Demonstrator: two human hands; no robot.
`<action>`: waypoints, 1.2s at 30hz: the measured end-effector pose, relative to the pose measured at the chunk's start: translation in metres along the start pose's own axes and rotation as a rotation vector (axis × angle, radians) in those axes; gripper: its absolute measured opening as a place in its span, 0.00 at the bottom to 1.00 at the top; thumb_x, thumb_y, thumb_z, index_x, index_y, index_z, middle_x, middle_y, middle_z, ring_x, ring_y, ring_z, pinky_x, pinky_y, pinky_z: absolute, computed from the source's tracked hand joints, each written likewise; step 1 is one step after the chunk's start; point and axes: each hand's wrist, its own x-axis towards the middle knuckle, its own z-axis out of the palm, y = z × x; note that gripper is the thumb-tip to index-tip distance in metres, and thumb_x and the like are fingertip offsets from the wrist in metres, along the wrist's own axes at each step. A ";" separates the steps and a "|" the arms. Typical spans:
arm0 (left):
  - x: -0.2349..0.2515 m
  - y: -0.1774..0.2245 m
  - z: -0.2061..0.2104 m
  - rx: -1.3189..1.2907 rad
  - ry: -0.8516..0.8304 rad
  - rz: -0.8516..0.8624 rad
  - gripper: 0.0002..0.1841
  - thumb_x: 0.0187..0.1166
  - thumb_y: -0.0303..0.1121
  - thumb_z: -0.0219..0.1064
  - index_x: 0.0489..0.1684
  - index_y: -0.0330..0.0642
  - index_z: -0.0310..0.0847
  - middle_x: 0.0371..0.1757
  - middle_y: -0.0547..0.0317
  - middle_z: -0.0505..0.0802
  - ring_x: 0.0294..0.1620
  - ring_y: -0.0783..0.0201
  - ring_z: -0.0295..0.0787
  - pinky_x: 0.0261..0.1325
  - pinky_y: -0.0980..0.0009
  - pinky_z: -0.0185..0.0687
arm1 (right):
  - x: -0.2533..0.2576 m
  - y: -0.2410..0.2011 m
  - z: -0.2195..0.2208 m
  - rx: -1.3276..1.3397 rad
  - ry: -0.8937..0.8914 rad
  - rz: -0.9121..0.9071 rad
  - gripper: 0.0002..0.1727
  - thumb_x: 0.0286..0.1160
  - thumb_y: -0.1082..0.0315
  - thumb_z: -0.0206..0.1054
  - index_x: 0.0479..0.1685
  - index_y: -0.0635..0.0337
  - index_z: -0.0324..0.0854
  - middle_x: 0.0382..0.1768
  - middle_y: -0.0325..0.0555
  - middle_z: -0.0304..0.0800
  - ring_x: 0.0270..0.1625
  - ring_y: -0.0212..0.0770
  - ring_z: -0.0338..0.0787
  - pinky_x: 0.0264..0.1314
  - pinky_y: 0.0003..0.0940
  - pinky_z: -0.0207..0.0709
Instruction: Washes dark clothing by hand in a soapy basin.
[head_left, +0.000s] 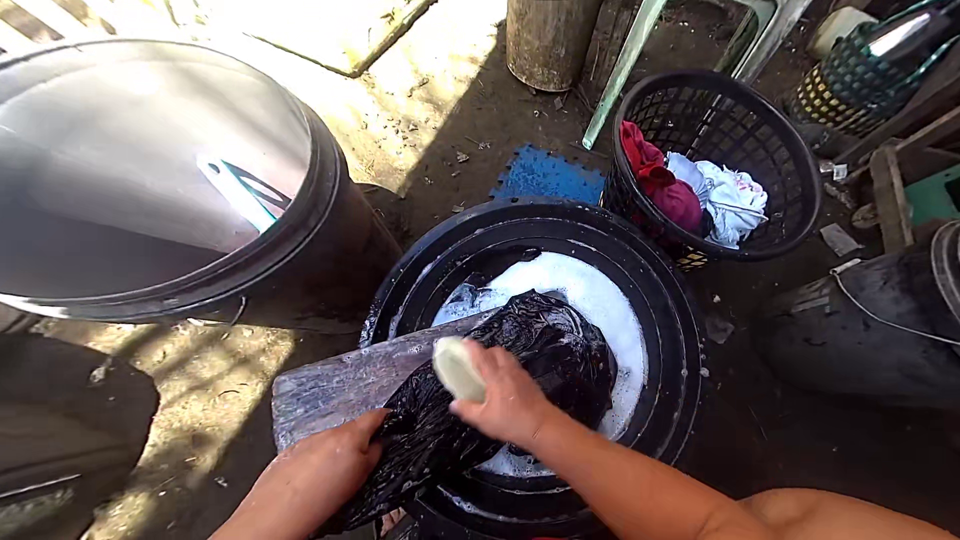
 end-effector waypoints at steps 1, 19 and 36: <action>0.000 0.002 -0.003 -0.008 -0.031 -0.019 0.14 0.84 0.36 0.64 0.62 0.41 0.85 0.44 0.34 0.94 0.49 0.30 0.92 0.49 0.27 0.80 | -0.008 -0.012 0.014 0.008 -0.078 -0.092 0.47 0.67 0.53 0.80 0.90 0.47 0.64 0.69 0.59 0.83 0.72 0.57 0.83 0.73 0.56 0.79; 0.014 0.013 -0.022 0.034 -0.176 -0.132 0.19 0.87 0.40 0.60 0.73 0.45 0.78 0.58 0.35 0.92 0.64 0.33 0.87 0.65 0.31 0.76 | -0.014 0.163 -0.049 0.497 0.410 0.687 0.39 0.86 0.52 0.64 0.88 0.67 0.59 0.80 0.71 0.71 0.83 0.65 0.73 0.84 0.63 0.65; -0.001 0.235 -0.090 -0.457 0.215 0.661 0.18 0.67 0.32 0.81 0.53 0.35 0.88 0.46 0.51 0.95 0.52 0.60 0.91 0.61 0.54 0.83 | -0.113 -0.034 -0.178 0.240 0.488 -0.664 0.16 0.76 0.65 0.70 0.26 0.70 0.86 0.23 0.53 0.87 0.30 0.43 0.89 0.36 0.45 0.81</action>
